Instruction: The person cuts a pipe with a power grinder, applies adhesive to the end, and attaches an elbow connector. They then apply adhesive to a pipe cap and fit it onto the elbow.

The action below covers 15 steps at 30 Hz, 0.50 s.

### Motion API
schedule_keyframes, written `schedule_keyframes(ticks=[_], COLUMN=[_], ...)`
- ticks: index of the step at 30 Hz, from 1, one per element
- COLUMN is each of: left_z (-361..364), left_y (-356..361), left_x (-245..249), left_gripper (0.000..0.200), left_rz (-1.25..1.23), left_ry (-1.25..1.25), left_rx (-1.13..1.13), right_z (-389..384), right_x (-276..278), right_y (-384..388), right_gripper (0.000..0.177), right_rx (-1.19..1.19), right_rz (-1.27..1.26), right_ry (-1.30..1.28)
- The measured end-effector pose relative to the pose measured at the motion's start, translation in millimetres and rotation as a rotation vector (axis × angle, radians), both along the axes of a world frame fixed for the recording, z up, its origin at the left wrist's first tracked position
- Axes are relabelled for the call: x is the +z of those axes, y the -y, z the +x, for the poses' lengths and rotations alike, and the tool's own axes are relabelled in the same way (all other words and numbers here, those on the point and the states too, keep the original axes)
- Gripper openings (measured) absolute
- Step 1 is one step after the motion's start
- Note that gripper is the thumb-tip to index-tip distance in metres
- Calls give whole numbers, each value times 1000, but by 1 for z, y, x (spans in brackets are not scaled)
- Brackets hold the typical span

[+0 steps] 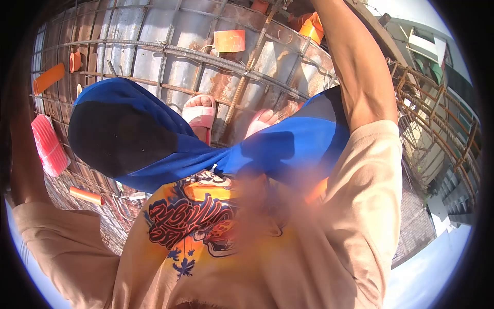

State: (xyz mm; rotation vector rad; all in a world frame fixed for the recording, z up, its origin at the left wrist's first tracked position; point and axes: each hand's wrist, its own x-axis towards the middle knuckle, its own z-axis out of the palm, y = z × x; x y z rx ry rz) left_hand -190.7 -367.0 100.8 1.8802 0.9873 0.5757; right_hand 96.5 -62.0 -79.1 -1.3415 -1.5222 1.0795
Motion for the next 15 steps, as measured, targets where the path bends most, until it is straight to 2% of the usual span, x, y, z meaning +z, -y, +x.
schedule_keyframes(ticks=[15], left_z=[0], left_y=[-61], left_x=[28], left_gripper=[64], left_rz=[115], left_ry=[-76], left_rx=[-107], right_z=[11], right_x=[10], right_y=[-2], right_gripper=[50], right_rx=[-54], right_rz=[31], right_ry=[1])
